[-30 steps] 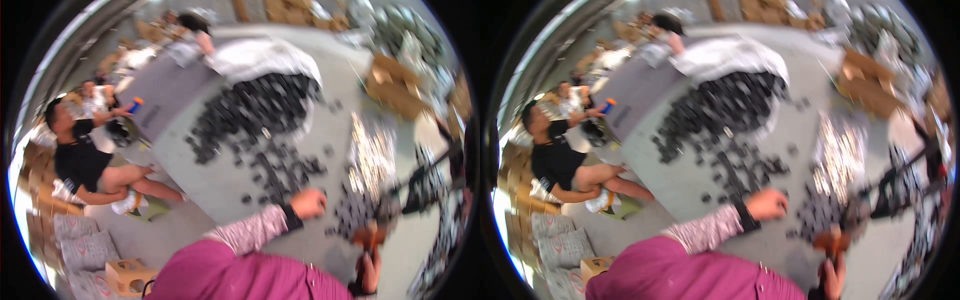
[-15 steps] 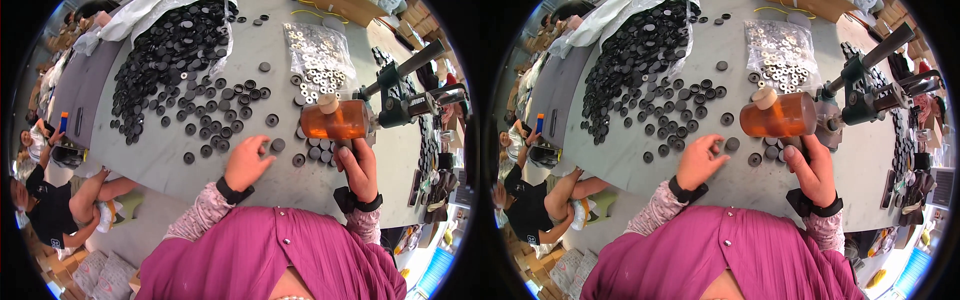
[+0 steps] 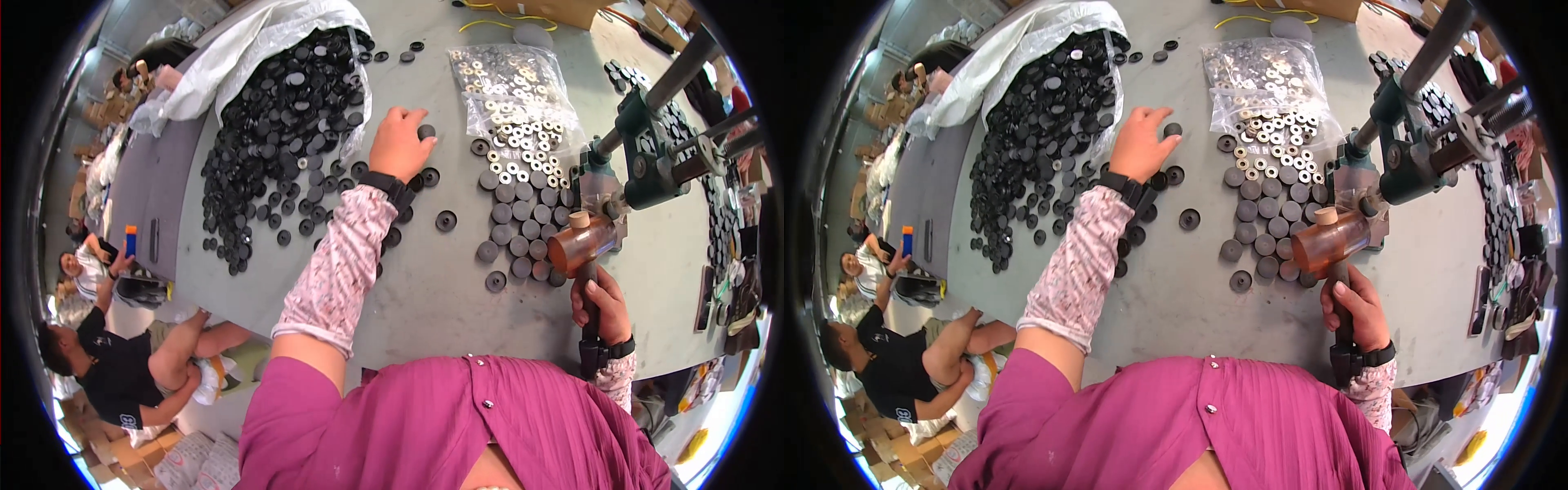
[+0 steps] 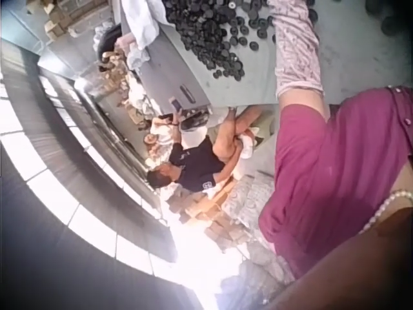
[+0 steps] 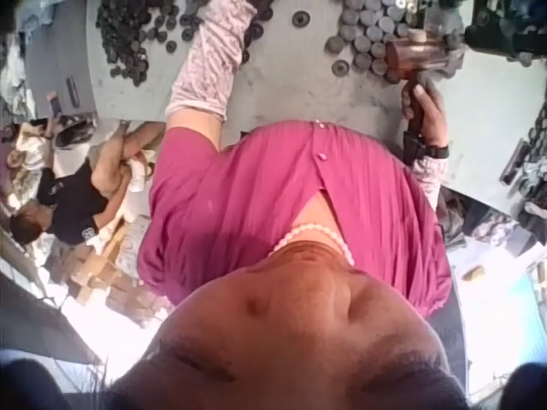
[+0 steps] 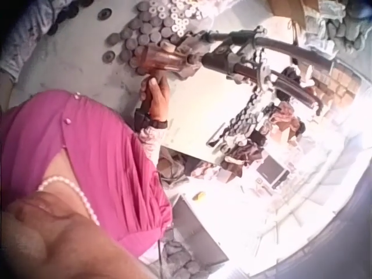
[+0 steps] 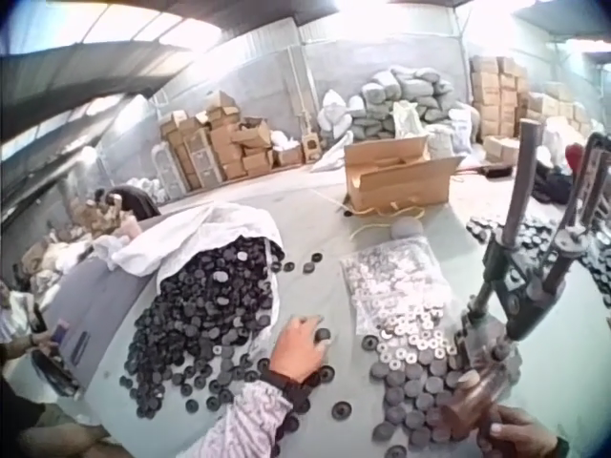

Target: The person is assembling black plastic circular components by inserting metal rings into them and using a mallet to secure them.

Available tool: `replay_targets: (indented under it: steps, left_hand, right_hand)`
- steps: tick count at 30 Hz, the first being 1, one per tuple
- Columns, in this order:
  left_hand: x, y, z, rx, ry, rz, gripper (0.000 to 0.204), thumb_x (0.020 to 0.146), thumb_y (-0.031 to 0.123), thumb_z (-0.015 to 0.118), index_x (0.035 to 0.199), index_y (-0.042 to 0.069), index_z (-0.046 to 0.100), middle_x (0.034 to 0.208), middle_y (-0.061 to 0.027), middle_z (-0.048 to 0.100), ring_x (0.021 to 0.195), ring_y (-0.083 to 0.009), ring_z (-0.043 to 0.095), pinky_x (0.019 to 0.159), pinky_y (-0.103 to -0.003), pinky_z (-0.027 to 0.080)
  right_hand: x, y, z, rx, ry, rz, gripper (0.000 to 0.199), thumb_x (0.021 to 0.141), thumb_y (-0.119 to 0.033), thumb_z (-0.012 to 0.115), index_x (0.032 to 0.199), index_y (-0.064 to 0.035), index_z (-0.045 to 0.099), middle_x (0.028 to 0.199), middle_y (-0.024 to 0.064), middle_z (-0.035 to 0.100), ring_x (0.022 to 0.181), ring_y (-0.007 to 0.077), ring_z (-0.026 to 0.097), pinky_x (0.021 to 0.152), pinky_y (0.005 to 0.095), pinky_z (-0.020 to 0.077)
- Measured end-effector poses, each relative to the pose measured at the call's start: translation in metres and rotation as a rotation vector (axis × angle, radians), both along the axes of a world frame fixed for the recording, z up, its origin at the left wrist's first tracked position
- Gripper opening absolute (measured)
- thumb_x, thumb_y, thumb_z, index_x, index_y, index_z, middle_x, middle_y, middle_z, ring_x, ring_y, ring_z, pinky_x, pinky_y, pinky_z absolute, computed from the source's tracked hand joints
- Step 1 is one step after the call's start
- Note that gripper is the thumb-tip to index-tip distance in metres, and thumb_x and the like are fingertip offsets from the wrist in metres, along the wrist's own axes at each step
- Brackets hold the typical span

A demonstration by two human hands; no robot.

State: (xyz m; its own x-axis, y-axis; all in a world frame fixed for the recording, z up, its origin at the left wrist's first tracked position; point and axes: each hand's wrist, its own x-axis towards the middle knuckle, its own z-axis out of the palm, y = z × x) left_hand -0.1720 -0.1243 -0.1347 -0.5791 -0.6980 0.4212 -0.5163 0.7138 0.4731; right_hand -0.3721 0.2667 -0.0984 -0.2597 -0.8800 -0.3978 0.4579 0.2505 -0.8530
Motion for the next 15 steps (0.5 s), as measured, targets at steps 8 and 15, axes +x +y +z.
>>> replay_targets:
  steps: [8,15]
  left_hand:
    - [0.016,-0.006,0.028,0.223,-0.148,-0.066,0.020,0.089,0.016,0.072,0.104,0.005,0.079,0.092,-0.0134,0.075,0.078,-0.0294,0.072,0.072,-0.038,0.057]
    - [0.114,0.128,0.039,0.961,-0.162,-0.019,0.028,0.087,0.015,0.081,0.111,0.002,0.077,0.086,-0.0027,0.071,0.065,-0.0082,0.065,0.060,-0.025,0.053]
  right_hand:
    - [-0.014,0.007,-0.014,-0.002,-0.111,0.042,0.047,0.096,-0.026,0.069,0.128,0.0031,0.053,0.079,0.0046,0.058,0.054,0.0110,0.050,0.050,0.0258,0.0428]
    - [-0.022,0.007,-0.024,-0.080,-0.170,0.116,0.052,0.093,-0.024,0.071,0.130,0.0052,0.049,0.078,0.0064,0.059,0.054,0.0127,0.054,0.050,0.0270,0.0447]
